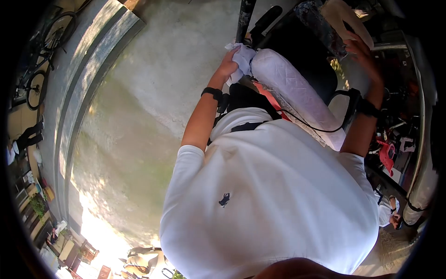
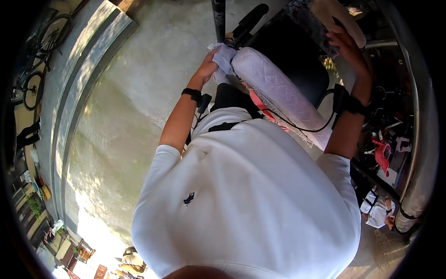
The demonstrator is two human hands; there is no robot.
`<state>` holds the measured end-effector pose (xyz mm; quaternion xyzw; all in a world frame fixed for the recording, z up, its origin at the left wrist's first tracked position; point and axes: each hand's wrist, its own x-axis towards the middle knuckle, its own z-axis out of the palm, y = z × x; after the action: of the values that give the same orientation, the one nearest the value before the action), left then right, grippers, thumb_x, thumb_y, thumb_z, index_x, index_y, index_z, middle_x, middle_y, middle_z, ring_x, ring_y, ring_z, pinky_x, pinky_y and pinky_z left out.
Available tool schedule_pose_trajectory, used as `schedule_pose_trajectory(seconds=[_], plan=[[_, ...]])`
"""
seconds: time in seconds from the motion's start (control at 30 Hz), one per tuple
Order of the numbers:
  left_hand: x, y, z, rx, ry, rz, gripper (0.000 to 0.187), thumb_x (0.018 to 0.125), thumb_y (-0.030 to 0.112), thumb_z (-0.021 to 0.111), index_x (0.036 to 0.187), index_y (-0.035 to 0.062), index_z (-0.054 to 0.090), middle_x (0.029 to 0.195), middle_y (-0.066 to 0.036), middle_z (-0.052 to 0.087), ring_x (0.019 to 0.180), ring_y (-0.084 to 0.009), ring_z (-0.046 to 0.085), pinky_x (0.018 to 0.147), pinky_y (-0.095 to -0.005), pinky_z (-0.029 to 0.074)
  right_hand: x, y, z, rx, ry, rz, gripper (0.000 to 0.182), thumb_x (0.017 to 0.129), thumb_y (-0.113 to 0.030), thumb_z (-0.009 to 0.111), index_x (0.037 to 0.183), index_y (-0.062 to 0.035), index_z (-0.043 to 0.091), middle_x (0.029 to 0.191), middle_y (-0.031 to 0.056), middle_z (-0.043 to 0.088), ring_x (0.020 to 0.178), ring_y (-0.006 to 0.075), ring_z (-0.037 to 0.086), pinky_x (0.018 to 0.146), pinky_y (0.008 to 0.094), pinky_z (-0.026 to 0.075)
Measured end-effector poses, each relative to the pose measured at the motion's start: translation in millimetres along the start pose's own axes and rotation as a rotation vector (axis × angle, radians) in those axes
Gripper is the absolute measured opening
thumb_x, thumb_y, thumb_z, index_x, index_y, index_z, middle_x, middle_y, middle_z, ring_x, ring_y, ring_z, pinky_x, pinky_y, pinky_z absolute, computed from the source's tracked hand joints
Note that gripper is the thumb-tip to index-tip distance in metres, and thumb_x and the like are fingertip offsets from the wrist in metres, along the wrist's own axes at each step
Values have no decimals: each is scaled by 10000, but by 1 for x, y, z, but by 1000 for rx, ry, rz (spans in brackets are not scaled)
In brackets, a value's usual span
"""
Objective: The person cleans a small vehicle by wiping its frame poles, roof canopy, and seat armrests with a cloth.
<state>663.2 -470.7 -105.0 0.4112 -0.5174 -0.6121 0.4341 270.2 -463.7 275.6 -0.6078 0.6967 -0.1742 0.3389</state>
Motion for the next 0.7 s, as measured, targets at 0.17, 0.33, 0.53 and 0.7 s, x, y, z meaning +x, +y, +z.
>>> schedule_pose_trajectory(seconds=[0.17, 0.33, 0.53, 0.7], plan=[[-16, 44, 22, 551, 73, -24, 847, 685, -29, 611, 1483, 137, 380, 1397, -211, 421, 1139, -396, 575, 955, -436, 490, 9, -1, 130, -259, -517, -130, 633, 993, -479, 508, 1503, -143, 340, 1393, 194, 496, 1272, 267, 499, 1038, 369, 399], [-18, 105, 38, 1119, 15, -102, 841, 731, -10, 607, 1494, 241, 359, 1319, -245, 460, 1090, -428, 604, 907, -485, 525, 33, -11, 214, -250, -563, -134, 889, 931, -611, 510, 1443, 89, 313, 1365, 289, 490, 1250, 337, 518, 1024, 344, 425], [5, 97, 41, 993, 142, -239, 633, 784, 59, 600, 1392, 206, 504, 1212, -206, 567, 1057, -392, 633, 896, -476, 528, 30, -20, 215, -272, -583, -96, 1115, 813, -746, 562, 1404, 163, 301, 1335, 337, 493, 1227, 361, 542, 1021, 338, 442], [8, 74, 12, 834, 26, -326, 514, 786, 43, 595, 1285, 166, 587, 1140, -188, 587, 994, -428, 636, 847, -474, 528, 45, -14, 209, -328, -735, -97, 1111, 805, -733, 588, 1421, 137, 275, 1364, 295, 486, 1254, 345, 517, 1018, 338, 443]])
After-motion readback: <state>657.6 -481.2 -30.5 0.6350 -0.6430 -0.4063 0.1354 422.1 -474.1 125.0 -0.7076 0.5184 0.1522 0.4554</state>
